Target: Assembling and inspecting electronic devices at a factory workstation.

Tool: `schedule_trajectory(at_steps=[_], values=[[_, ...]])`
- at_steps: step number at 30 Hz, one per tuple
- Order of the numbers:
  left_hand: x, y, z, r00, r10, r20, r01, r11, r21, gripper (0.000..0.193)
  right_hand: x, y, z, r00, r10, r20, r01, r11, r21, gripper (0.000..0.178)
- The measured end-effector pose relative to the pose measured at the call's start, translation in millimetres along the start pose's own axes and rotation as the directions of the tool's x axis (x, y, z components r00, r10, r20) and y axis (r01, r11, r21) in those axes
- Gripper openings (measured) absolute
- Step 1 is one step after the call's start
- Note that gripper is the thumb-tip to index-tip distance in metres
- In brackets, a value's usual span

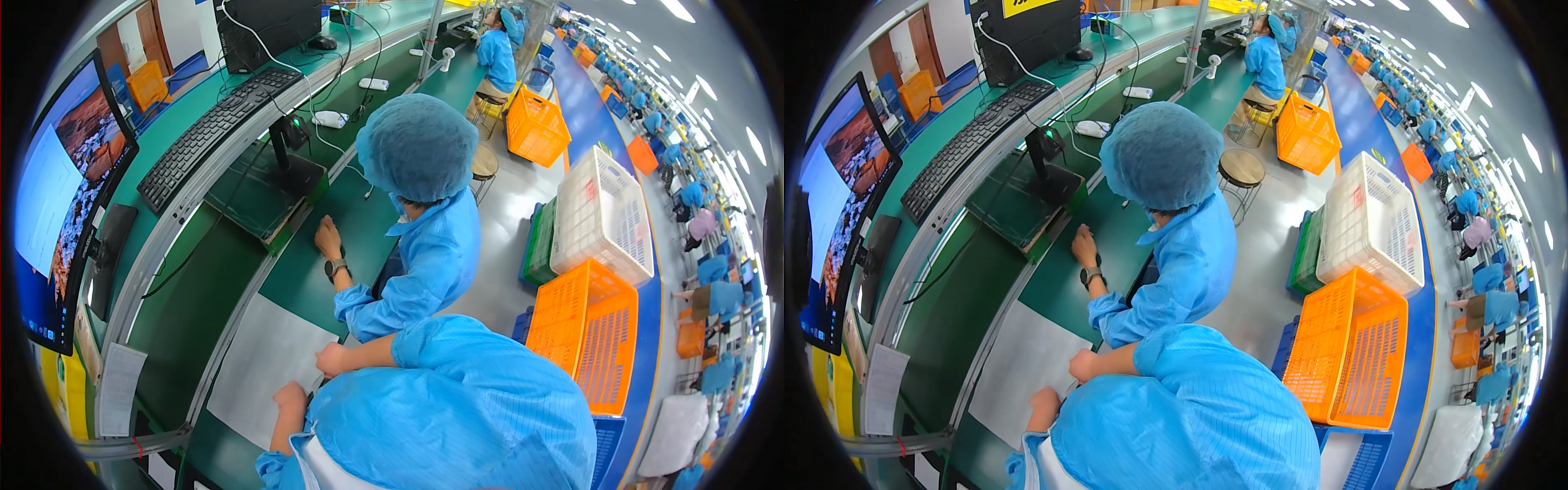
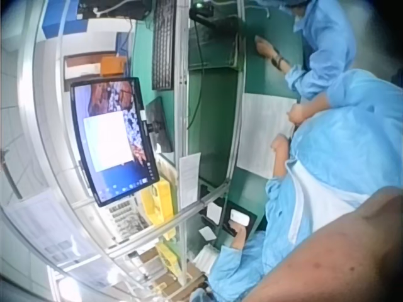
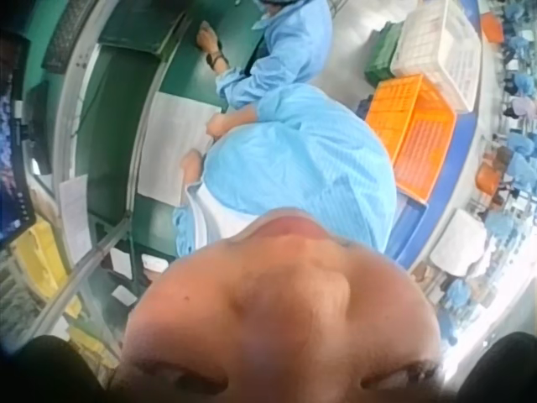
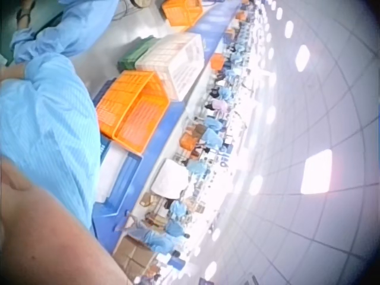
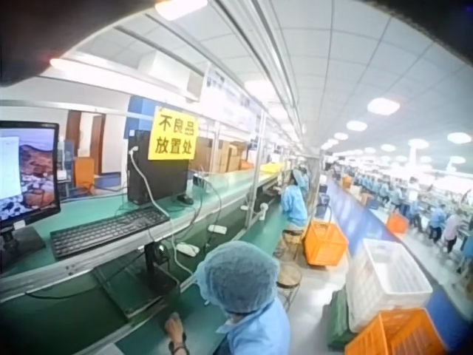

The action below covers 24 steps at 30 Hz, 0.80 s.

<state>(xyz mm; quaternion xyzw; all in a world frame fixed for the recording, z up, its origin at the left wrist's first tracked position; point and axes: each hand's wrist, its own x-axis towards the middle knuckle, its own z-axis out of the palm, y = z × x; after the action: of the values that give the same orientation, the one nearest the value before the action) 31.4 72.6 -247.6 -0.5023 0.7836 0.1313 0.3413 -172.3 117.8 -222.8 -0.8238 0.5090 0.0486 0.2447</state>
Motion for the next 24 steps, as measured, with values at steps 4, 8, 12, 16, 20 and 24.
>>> schedule_trajectory(at_steps=[4, 8, 12, 16, 20, 24], values=[[16, -9, 15, 0.997, -0.001, -0.072, 0.004, 0.999, 0.038, 0.025, 12, 4, 8, 1.000, -0.008, 0.001, 0.008, 1.000, 0.020, 0.025], [15, -4, -1, 0.993, 0.036, 0.112, -0.047, 0.994, 0.098, 0.026, 22, 13, 16, 0.998, -0.034, 0.055, 0.038, 0.996, -0.077, 0.029], [15, -7, 1, 0.993, 0.064, 0.104, -0.078, 0.987, 0.143, 0.025, 18, 8, 6, 0.997, -0.053, 0.060, 0.056, 0.998, -0.041, 0.031], [13, -3, -5, 0.994, 0.063, 0.085, -0.074, 0.988, 0.138, 0.025, 15, 5, -2, 0.994, -0.001, 0.111, 0.002, 1.000, -0.006, 0.031], [9, -1, -5, 0.993, 0.054, 0.101, -0.067, 0.988, 0.138, 0.027, 13, -3, 4, 0.999, -0.034, 0.038, 0.033, 0.998, 0.045, 0.029], [-8, 7, -28, 0.985, 0.052, 0.162, -0.078, 0.984, 0.159, 0.046, 10, -13, 29, 0.980, -0.034, -0.194, 0.010, 0.992, -0.125, 0.017]])
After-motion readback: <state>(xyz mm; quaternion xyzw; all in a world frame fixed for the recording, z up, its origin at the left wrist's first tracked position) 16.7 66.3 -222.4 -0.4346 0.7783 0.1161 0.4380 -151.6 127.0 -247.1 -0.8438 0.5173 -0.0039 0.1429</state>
